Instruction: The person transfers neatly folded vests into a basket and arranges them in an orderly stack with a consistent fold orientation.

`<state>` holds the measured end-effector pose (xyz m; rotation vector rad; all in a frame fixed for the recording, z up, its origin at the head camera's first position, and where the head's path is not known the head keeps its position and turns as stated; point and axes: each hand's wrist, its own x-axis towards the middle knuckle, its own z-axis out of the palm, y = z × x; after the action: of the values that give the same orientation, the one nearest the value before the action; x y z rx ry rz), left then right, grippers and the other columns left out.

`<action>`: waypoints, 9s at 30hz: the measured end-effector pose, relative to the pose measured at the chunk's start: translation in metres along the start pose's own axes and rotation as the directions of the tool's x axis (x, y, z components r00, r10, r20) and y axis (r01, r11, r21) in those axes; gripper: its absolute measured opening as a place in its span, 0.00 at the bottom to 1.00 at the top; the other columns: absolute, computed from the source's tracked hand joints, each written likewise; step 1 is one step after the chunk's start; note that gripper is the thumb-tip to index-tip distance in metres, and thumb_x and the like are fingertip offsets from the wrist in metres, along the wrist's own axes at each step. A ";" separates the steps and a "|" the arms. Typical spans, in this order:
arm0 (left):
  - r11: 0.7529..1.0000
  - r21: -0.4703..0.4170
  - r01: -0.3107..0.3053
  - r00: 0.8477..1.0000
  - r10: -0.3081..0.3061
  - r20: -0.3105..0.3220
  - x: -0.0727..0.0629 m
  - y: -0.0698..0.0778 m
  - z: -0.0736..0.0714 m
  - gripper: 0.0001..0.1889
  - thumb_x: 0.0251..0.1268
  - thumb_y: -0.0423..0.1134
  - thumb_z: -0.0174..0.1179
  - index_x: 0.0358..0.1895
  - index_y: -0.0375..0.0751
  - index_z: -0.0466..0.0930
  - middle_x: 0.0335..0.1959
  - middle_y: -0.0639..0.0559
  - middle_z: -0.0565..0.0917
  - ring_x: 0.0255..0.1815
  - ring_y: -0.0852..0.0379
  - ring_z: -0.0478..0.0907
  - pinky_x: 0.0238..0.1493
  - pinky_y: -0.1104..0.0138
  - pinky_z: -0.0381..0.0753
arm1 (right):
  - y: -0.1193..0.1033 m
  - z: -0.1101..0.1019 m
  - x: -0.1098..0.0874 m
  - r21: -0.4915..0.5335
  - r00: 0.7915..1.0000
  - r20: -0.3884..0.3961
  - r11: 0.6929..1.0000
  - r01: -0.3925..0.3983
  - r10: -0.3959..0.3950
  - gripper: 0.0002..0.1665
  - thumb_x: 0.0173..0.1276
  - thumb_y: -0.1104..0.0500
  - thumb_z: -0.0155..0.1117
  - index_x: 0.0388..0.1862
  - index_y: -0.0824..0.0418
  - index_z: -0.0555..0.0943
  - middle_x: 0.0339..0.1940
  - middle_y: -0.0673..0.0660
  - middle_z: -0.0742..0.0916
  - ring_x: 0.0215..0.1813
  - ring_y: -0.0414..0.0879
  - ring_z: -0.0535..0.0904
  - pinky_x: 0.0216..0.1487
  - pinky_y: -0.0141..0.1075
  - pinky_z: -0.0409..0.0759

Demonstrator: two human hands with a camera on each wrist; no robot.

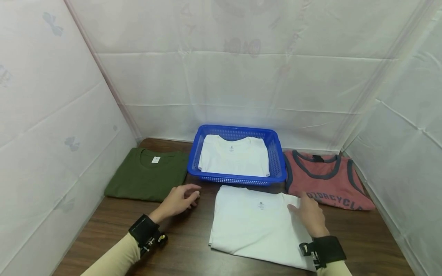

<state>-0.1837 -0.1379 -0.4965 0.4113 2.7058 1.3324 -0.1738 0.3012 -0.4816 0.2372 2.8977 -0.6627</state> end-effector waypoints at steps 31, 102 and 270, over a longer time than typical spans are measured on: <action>0.992 -0.109 0.068 0.998 -0.068 -0.002 -0.008 0.002 0.002 0.19 0.79 0.37 0.55 0.66 0.31 0.77 0.38 0.44 0.90 0.27 0.52 0.85 0.27 0.65 0.84 | -0.045 0.026 0.009 0.020 0.997 -0.027 0.997 0.077 -0.076 0.34 0.67 0.53 0.75 0.60 0.71 0.69 0.52 0.74 0.82 0.47 0.67 0.82 0.40 0.60 0.83; 0.796 -0.503 0.338 0.939 -0.320 0.124 0.004 -0.007 0.006 0.22 0.70 0.29 0.63 0.65 0.29 0.72 0.36 0.45 0.79 0.32 0.55 0.80 0.31 0.60 0.85 | -0.053 0.033 0.017 0.302 0.994 0.073 0.951 0.060 -0.085 0.41 0.64 0.48 0.77 0.64 0.74 0.75 0.54 0.71 0.83 0.52 0.63 0.80 0.51 0.52 0.81; 0.937 -0.263 -0.231 0.935 0.139 -0.327 0.109 0.089 -0.096 0.37 0.69 0.23 0.62 0.79 0.53 0.65 0.79 0.43 0.65 0.64 0.37 0.78 0.59 0.48 0.81 | -0.117 -0.116 0.080 0.408 0.822 -0.370 0.719 0.562 -0.433 0.23 0.81 0.54 0.57 0.67 0.68 0.78 0.51 0.72 0.87 0.45 0.48 0.86 0.37 0.27 0.83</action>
<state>-0.2905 -0.1280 -0.3639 0.4783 2.6795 1.9748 -0.2878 0.2582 -0.3453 -0.4838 2.9611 -1.5970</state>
